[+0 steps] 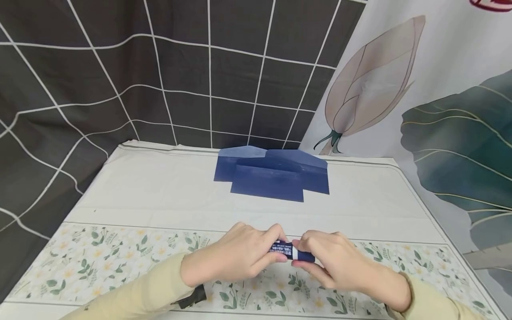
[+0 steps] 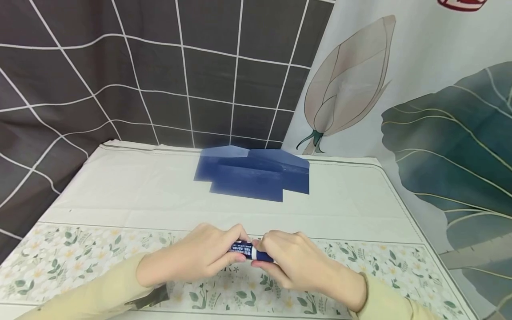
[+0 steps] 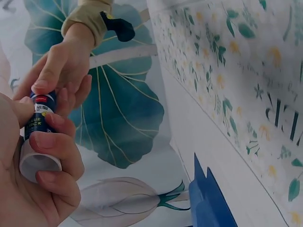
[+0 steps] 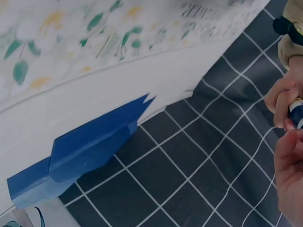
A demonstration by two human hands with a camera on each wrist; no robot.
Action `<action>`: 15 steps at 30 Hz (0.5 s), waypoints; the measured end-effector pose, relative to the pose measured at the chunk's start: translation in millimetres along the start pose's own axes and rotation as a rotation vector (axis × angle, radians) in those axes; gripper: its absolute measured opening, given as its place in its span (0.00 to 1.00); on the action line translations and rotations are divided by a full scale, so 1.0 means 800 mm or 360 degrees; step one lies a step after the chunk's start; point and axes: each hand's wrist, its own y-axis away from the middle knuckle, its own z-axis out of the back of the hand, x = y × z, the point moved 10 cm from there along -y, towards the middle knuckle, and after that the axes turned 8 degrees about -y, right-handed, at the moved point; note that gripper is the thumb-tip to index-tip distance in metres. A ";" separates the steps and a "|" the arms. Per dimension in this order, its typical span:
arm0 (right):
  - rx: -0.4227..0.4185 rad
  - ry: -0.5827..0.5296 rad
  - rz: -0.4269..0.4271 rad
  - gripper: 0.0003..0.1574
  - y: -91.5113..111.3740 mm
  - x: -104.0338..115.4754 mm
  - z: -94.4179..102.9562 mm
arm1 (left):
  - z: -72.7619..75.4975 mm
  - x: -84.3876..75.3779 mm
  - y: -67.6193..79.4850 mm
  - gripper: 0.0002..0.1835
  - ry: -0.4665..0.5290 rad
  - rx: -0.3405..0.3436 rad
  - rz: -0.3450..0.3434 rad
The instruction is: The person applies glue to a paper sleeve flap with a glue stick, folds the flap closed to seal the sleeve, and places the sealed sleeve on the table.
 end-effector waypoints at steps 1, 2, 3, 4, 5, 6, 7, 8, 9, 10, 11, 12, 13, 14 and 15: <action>-0.0015 0.0003 0.0039 0.16 0.001 0.001 0.002 | 0.000 -0.001 -0.001 0.14 -0.0006 0.0004 -0.0011; -0.0028 0.0012 0.0073 0.15 0.002 0.003 0.004 | 0.000 -0.002 -0.002 0.14 -0.0015 0.0005 -0.0026; -0.0033 0.0015 0.0094 0.15 0.003 0.004 0.005 | 0.000 -0.003 -0.002 0.14 -0.0012 0.0007 -0.0042; -0.0033 0.0018 0.0110 0.15 0.004 0.006 0.006 | -0.001 -0.005 -0.002 0.14 -0.0010 0.0008 -0.0055; -0.0035 0.0020 0.0123 0.16 0.005 0.007 0.007 | -0.001 -0.006 -0.002 0.13 -0.0003 0.0011 -0.0066; -0.0037 0.0021 0.0137 0.16 0.006 0.009 0.008 | -0.002 -0.007 -0.002 0.13 0.0008 0.0018 -0.0074; -0.0037 0.0018 0.0145 0.16 0.007 0.011 0.008 | -0.003 -0.008 -0.002 0.13 0.0017 0.0021 -0.0084; -0.0037 0.0012 0.0153 0.16 0.007 0.012 0.009 | -0.004 -0.008 -0.001 0.13 0.0026 0.0026 -0.0090; -0.0039 0.0011 0.0165 0.16 0.007 0.013 0.009 | -0.005 -0.008 -0.001 0.13 0.0033 0.0033 -0.0091; -0.0038 0.0016 0.0173 0.16 0.007 0.014 0.009 | -0.005 -0.008 -0.001 0.13 0.0039 0.0041 -0.0089; -0.0038 0.0019 0.0185 0.16 0.007 0.015 0.010 | -0.006 -0.008 -0.001 0.13 0.0053 0.0051 -0.0086; -0.0036 0.0023 0.0199 0.16 0.007 0.016 0.009 | -0.007 -0.008 -0.001 0.13 0.0064 0.0060 -0.0084; -0.0036 0.0025 0.0210 0.15 0.007 0.017 0.009 | -0.007 -0.008 0.000 0.13 0.0079 0.0068 -0.0082; -0.0036 0.0024 0.0222 0.15 0.007 0.018 0.010 | -0.008 -0.008 0.000 0.13 0.0096 0.0077 -0.0078; -0.0036 0.0024 0.0234 0.15 0.007 0.018 0.009 | -0.009 -0.008 0.000 0.13 0.0109 0.0089 -0.0072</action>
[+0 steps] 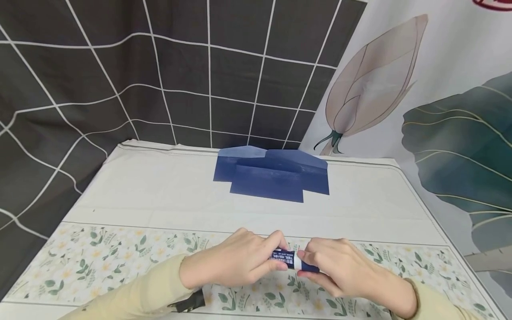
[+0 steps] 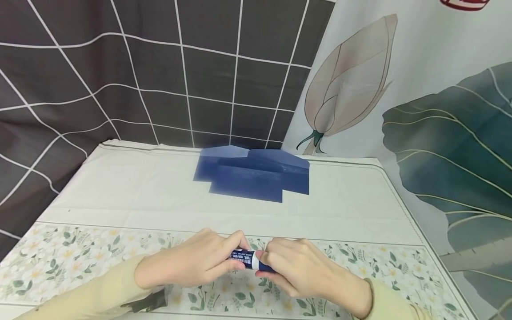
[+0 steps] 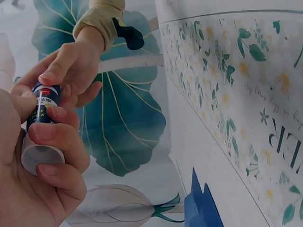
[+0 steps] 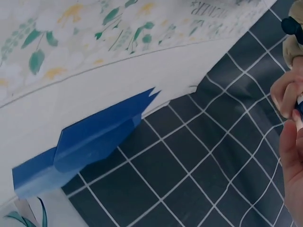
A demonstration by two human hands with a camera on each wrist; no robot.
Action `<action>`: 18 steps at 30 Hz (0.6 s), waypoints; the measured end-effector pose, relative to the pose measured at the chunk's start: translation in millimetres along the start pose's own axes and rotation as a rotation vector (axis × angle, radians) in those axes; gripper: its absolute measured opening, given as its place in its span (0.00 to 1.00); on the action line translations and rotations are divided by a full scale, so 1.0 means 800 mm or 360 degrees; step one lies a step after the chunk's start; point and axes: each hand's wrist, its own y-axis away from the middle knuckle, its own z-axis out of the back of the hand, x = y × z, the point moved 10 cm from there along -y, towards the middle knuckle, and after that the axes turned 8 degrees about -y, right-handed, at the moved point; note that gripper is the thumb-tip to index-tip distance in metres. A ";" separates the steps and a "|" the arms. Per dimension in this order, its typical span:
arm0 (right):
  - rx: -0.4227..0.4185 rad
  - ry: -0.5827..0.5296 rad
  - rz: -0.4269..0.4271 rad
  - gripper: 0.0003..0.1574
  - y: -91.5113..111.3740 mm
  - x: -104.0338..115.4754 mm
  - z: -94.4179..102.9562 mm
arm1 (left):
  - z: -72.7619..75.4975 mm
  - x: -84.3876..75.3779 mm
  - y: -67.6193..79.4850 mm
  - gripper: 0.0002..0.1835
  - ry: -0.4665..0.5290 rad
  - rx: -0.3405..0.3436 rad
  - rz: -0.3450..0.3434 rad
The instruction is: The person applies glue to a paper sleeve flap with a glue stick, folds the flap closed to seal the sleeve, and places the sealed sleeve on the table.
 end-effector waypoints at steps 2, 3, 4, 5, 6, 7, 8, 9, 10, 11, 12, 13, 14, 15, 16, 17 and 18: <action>0.0000 0.0004 0.0017 0.15 0.000 0.002 0.000 | -0.001 -0.001 0.001 0.13 0.0034 0.0021 0.0006; 0.0000 0.0007 0.0023 0.15 0.000 0.003 0.001 | -0.001 -0.001 0.002 0.13 0.0047 0.0030 0.0008; 0.0002 0.0005 0.0027 0.15 -0.001 0.004 0.001 | -0.002 -0.001 0.002 0.13 0.0058 0.0042 0.0012; 0.0004 0.0005 0.0030 0.15 0.000 0.005 0.001 | -0.003 -0.001 0.003 0.13 0.0065 0.0053 0.0015; 0.0005 0.0002 0.0035 0.15 0.000 0.005 0.001 | -0.004 0.000 0.003 0.13 0.0074 0.0064 0.0019; 0.0006 0.0001 0.0040 0.15 -0.001 0.006 0.001 | -0.005 0.000 0.004 0.13 0.0085 0.0074 0.0023; 0.0009 -0.0007 0.0041 0.14 0.000 0.006 0.001 | -0.006 0.000 0.004 0.13 0.0093 0.0080 0.0024; 0.0014 -0.0013 0.0044 0.14 0.000 0.006 0.001 | -0.006 0.000 0.005 0.13 0.0100 0.0085 0.0022; 0.0019 -0.0021 0.0044 0.14 0.000 0.006 0.000 | -0.007 0.001 0.005 0.13 0.0105 0.0087 0.0018; 0.0024 -0.0024 0.0044 0.14 0.000 0.006 0.000 | -0.007 0.001 0.006 0.13 0.0114 0.0089 0.0015; 0.0029 -0.0027 0.0040 0.14 0.001 0.005 -0.001 | -0.007 0.002 0.006 0.12 0.0119 0.0080 0.0007; 0.0032 -0.0028 0.0028 0.14 0.001 0.004 -0.002 | -0.006 0.002 0.007 0.12 0.0116 0.0065 0.0000; 0.0036 -0.0031 0.0005 0.14 0.002 0.002 -0.003 | -0.005 0.003 0.007 0.12 0.0110 0.0053 -0.0005; 0.0039 -0.0036 -0.0021 0.14 0.003 -0.001 -0.004 | -0.004 0.004 0.007 0.12 0.0112 0.0042 -0.0005; 0.0038 -0.0043 -0.0051 0.14 0.003 -0.003 -0.005 | -0.003 0.006 0.008 0.12 0.0107 0.0027 -0.0001; 0.0034 -0.0057 -0.0086 0.14 0.003 -0.006 -0.006 | -0.002 0.007 0.008 0.12 0.0102 0.0014 0.0009; 0.0026 -0.0082 -0.0125 0.14 0.004 -0.009 -0.006 | -0.001 0.009 0.008 0.12 0.0098 -0.0004 0.0019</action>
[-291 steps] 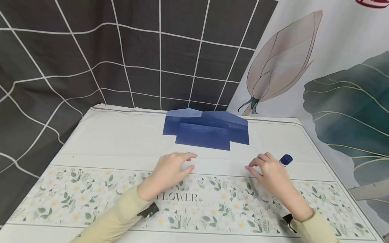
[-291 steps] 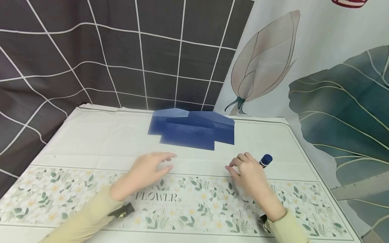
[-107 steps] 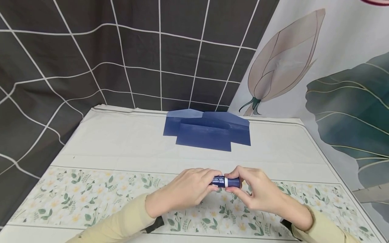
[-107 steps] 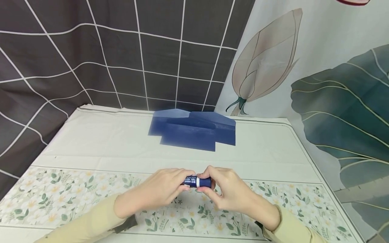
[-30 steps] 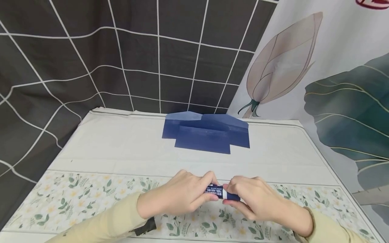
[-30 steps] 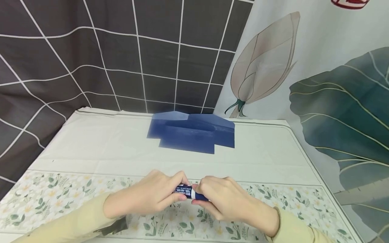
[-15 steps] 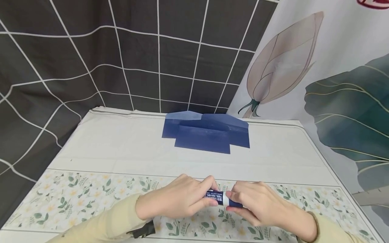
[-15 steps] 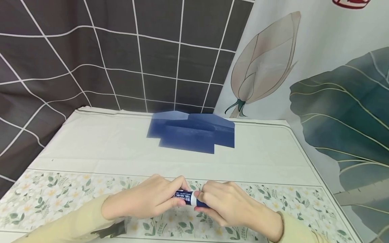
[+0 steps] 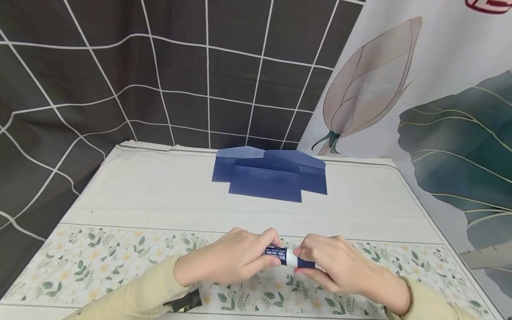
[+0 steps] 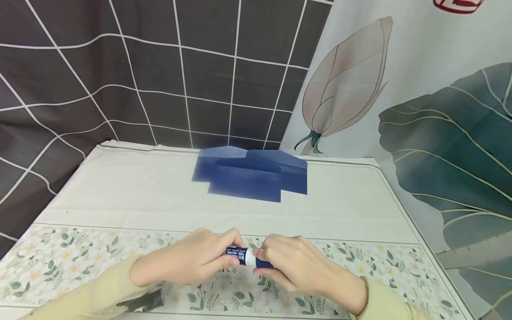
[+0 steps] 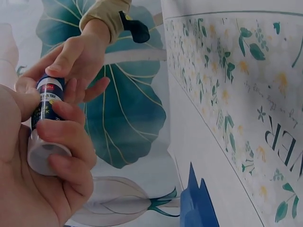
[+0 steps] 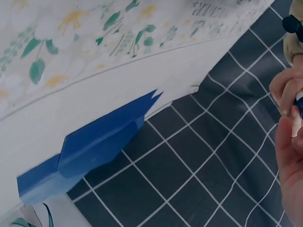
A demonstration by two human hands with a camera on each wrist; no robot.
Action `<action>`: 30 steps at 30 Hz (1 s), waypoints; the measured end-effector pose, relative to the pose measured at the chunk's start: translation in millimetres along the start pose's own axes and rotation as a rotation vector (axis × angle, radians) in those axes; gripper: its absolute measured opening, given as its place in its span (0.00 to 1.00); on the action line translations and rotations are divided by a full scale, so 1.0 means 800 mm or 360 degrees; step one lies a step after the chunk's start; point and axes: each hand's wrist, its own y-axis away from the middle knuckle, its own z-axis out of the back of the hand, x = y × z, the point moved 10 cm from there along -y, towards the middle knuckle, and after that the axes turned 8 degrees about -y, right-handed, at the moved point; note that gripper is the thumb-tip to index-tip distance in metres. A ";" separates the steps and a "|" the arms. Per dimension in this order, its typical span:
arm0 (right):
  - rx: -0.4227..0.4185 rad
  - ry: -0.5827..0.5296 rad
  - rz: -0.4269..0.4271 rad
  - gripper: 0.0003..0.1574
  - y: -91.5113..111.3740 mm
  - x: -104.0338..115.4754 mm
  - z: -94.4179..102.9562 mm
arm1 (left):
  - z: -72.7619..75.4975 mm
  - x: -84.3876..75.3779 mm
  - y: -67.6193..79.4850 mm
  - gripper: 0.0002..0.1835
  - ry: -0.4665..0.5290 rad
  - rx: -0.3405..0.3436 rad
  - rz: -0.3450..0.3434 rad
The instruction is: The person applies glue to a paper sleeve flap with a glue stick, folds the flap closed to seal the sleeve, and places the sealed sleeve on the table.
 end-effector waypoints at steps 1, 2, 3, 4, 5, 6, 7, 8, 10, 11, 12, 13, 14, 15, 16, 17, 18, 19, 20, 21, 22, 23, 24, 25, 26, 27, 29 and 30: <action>-0.0012 -0.0034 -0.0032 0.14 0.000 -0.003 0.000 | 0.001 0.002 0.000 0.12 -0.0002 -0.0014 0.0020; -0.0023 -0.0074 -0.0058 0.14 0.000 -0.005 0.000 | 0.002 0.004 0.000 0.13 0.0006 -0.0023 0.0041; -0.0039 -0.0117 -0.0072 0.14 0.000 -0.007 0.001 | 0.004 0.006 0.001 0.13 0.0007 -0.0042 0.0065; -0.0054 -0.0157 -0.0081 0.14 -0.001 -0.008 0.001 | 0.006 0.009 0.001 0.13 0.0001 -0.0060 0.0091; -0.0067 -0.0198 -0.0086 0.13 0.000 -0.009 0.002 | 0.007 0.011 0.001 0.14 -0.0005 -0.0074 0.0117; -0.0079 -0.0236 -0.0089 0.13 0.000 -0.010 0.003 | 0.009 0.013 0.002 0.14 -0.0010 -0.0091 0.0142; -0.0085 -0.0267 -0.0092 0.12 0.000 -0.011 0.003 | 0.011 0.015 0.002 0.15 -0.0013 -0.0107 0.0163; -0.0090 -0.0293 -0.0097 0.12 0.000 -0.012 0.004 | 0.013 0.016 0.002 0.15 -0.0015 -0.0124 0.0178; -0.0089 -0.0355 -0.0135 0.10 0.002 -0.015 0.005 | 0.017 0.018 0.002 0.16 -0.0023 -0.0170 0.0182; -0.0089 -0.0389 -0.0164 0.09 0.003 -0.016 0.006 | 0.019 0.018 0.002 0.16 -0.0024 -0.0192 0.0176; -0.0089 -0.0427 -0.0214 0.08 0.004 -0.019 0.007 | 0.021 0.019 0.002 0.16 -0.0022 -0.0216 0.0169; -0.0093 -0.0468 -0.0278 0.07 0.006 -0.023 0.007 | 0.024 0.018 0.002 0.16 -0.0024 -0.0247 0.0157; -0.0107 -0.0505 -0.0344 0.07 0.007 -0.027 0.008 | 0.026 0.019 0.002 0.16 -0.0029 -0.0276 0.0150; -0.0129 -0.0538 -0.0421 0.09 0.009 -0.031 0.010 | 0.028 0.019 0.002 0.16 -0.0031 -0.0303 0.0145; -0.0155 -0.0564 -0.0507 0.13 0.011 -0.036 0.011 | 0.030 0.020 0.002 0.16 -0.0036 -0.0319 0.0149; -0.0185 -0.0588 -0.0593 0.16 0.014 -0.042 0.012 | 0.031 0.021 0.002 0.16 -0.0040 -0.0341 0.0149; -0.0213 -0.0610 -0.0680 0.19 0.016 -0.047 0.014 | 0.032 0.021 0.001 0.16 -0.0042 -0.0362 0.0148; -0.0244 -0.0637 -0.0752 0.22 0.019 -0.051 0.015 | 0.033 0.022 0.001 0.17 -0.0047 -0.0381 0.0149; -0.0271 -0.0662 -0.0809 0.24 0.021 -0.055 0.016 | 0.033 0.022 0.001 0.17 -0.0045 -0.0394 0.0153; -0.0295 -0.0700 -0.0866 0.25 0.023 -0.059 0.016 | 0.034 0.023 0.001 0.17 -0.0042 -0.0407 0.0152; -0.0315 -0.0746 -0.0918 0.24 0.025 -0.062 0.016 | 0.034 0.023 0.001 0.17 -0.0040 -0.0420 0.0149; -0.0338 -0.0797 -0.0957 0.24 0.026 -0.065 0.016 | 0.034 0.023 0.001 0.18 -0.0036 -0.0433 0.0147; -0.0361 -0.0853 -0.0984 0.23 0.028 -0.067 0.015 | 0.034 0.024 0.000 0.18 -0.0026 -0.0443 0.0150; -0.0386 -0.0909 -0.1006 0.23 0.030 -0.070 0.015 | 0.035 0.025 0.000 0.18 -0.0017 -0.0453 0.0150; -0.0409 -0.0964 -0.1033 0.22 0.031 -0.072 0.014 | 0.034 0.026 0.000 0.18 -0.0003 -0.0458 0.0154; -0.0433 -0.1016 -0.1058 0.22 0.033 -0.075 0.013 | 0.034 0.027 0.000 0.18 0.0012 -0.0461 0.0156; -0.0474 -0.1106 -0.1066 0.22 0.036 -0.077 0.012 | 0.033 0.029 0.000 0.18 0.0040 -0.0459 0.0172; -0.0493 -0.1147 -0.1051 0.23 0.036 -0.077 0.012 | 0.033 0.031 0.001 0.19 0.0055 -0.0458 0.0179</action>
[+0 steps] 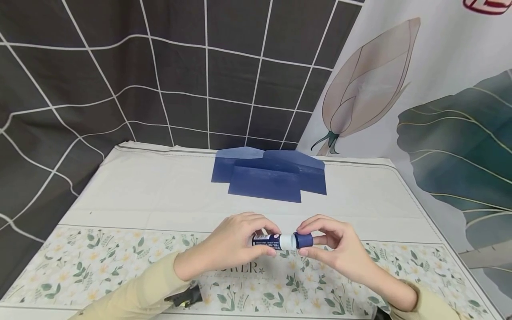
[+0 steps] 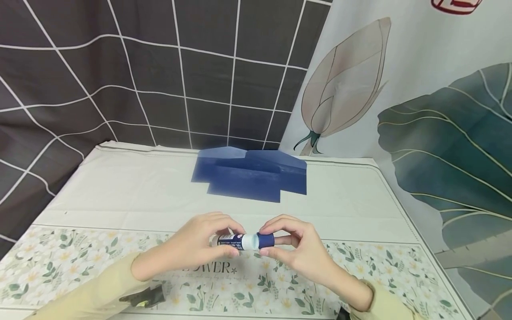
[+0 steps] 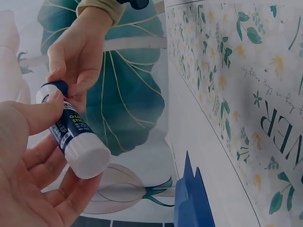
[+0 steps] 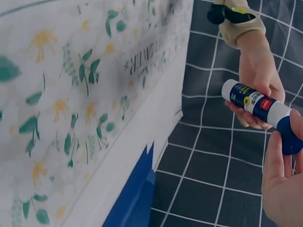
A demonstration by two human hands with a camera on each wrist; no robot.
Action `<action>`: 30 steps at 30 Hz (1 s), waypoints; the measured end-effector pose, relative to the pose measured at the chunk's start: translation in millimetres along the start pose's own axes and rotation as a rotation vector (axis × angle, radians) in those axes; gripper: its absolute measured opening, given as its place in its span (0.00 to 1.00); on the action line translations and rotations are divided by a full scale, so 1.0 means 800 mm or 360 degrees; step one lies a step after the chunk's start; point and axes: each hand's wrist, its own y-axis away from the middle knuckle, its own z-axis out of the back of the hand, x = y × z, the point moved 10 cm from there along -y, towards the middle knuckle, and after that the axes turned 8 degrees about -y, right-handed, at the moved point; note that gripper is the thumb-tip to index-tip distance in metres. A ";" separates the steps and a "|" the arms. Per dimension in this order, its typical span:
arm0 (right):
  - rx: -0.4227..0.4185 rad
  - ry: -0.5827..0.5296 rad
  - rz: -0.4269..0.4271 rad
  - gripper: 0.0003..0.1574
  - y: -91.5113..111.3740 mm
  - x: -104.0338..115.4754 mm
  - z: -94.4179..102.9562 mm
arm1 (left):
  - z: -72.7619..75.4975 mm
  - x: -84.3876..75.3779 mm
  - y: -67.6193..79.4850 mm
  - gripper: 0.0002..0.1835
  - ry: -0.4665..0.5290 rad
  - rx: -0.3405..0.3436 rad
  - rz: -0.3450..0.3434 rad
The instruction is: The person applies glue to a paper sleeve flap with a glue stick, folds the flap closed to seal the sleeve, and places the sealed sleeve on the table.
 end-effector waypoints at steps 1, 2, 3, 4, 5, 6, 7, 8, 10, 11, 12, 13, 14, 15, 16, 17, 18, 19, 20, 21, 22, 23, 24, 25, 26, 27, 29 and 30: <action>0.0003 -0.0046 0.0012 0.24 0.000 0.000 0.000 | 0.000 0.001 0.000 0.19 0.0009 0.0002 0.0008; 0.0009 -0.0091 0.0024 0.25 0.000 -0.001 0.000 | 0.000 0.002 0.000 0.19 0.0018 0.0002 0.0017; 0.0018 -0.0128 0.0047 0.26 0.001 0.000 0.000 | 0.000 0.003 0.001 0.19 0.0023 0.0000 0.0025; 0.0030 -0.0164 0.0071 0.26 0.001 0.000 -0.001 | 0.000 0.003 0.001 0.19 0.0026 -0.0003 0.0030; 0.0041 -0.0199 0.0094 0.27 0.001 0.001 -0.001 | 0.000 0.003 0.001 0.19 0.0028 -0.0008 0.0034; 0.0039 -0.0221 0.0092 0.28 0.001 0.000 0.000 | 0.001 0.003 0.001 0.19 0.0028 -0.0013 0.0038; 0.0038 -0.0246 0.0087 0.28 0.002 -0.001 0.001 | 0.001 0.003 0.000 0.19 0.0029 -0.0018 0.0042; 0.0036 -0.0271 0.0078 0.29 0.002 -0.003 0.001 | 0.001 0.003 0.000 0.19 0.0030 -0.0023 0.0048; 0.0025 -0.0317 0.0052 0.29 0.002 -0.006 0.003 | 0.001 0.003 0.000 0.19 0.0028 -0.0032 0.0059; 0.0016 -0.0339 0.0036 0.28 0.003 -0.007 0.004 | 0.001 0.004 0.000 0.19 0.0029 -0.0037 0.0067; 0.0006 -0.0360 0.0019 0.28 0.003 -0.008 0.005 | 0.001 0.004 0.000 0.19 0.0030 -0.0043 0.0077; -0.0003 -0.0378 0.0003 0.28 0.003 -0.009 0.006 | 0.001 0.004 0.000 0.19 0.0034 -0.0052 0.0082; -0.0012 -0.0389 -0.0011 0.27 0.004 -0.010 0.006 | 0.001 0.004 0.000 0.19 0.0032 -0.0060 0.0090; -0.0026 -0.0392 -0.0026 0.26 0.004 -0.011 0.007 | 0.001 0.004 0.001 0.19 0.0032 -0.0069 0.0095; -0.0039 -0.0393 -0.0038 0.26 0.005 -0.012 0.008 | 0.002 0.004 0.001 0.19 0.0030 -0.0078 0.0102; -0.0051 -0.0390 -0.0048 0.25 0.006 -0.013 0.009 | 0.002 0.004 0.001 0.19 0.0029 -0.0087 0.0108; -0.0064 -0.0386 -0.0057 0.25 0.007 -0.013 0.010 | 0.002 0.004 0.001 0.19 0.0025 -0.0096 0.0115; -0.0075 -0.0381 -0.0063 0.24 0.007 -0.014 0.010 | 0.001 0.004 0.001 0.19 0.0022 -0.0102 0.0122; -0.0085 -0.0377 -0.0069 0.24 0.008 -0.014 0.011 | 0.001 0.005 0.001 0.19 0.0015 -0.0107 0.0134; -0.0096 -0.0371 -0.0074 0.24 0.009 -0.015 0.012 | 0.000 0.005 0.001 0.19 0.0014 -0.0109 0.0145; -0.0099 -0.0370 -0.0074 0.24 0.009 -0.015 0.012 | 0.000 0.006 0.002 0.19 0.0010 -0.0110 0.0153; -0.0100 -0.0370 -0.0073 0.24 0.009 -0.015 0.013 | -0.001 0.006 0.002 0.19 0.0006 -0.0111 0.0160; -0.0102 -0.0366 -0.0074 0.24 0.009 -0.015 0.013 | -0.002 0.006 0.002 0.19 0.0001 -0.0111 0.0171; -0.0099 -0.0364 -0.0070 0.24 0.009 -0.015 0.013 | -0.002 0.006 0.002 0.19 -0.0002 -0.0111 0.0175; -0.0095 -0.0361 -0.0066 0.24 0.009 -0.015 0.013 | -0.003 0.007 0.002 0.19 -0.0008 -0.0111 0.0182; -0.0090 -0.0357 -0.0066 0.23 0.009 -0.015 0.013 | -0.003 0.007 0.003 0.19 -0.0014 -0.0109 0.0186; -0.0081 -0.0333 -0.0076 0.24 0.010 -0.015 0.014 | -0.004 0.010 0.003 0.19 -0.0033 -0.0104 0.0209; -0.0087 -0.0319 -0.0086 0.24 0.010 -0.015 0.016 | -0.002 0.013 0.004 0.19 -0.0051 -0.0112 0.0231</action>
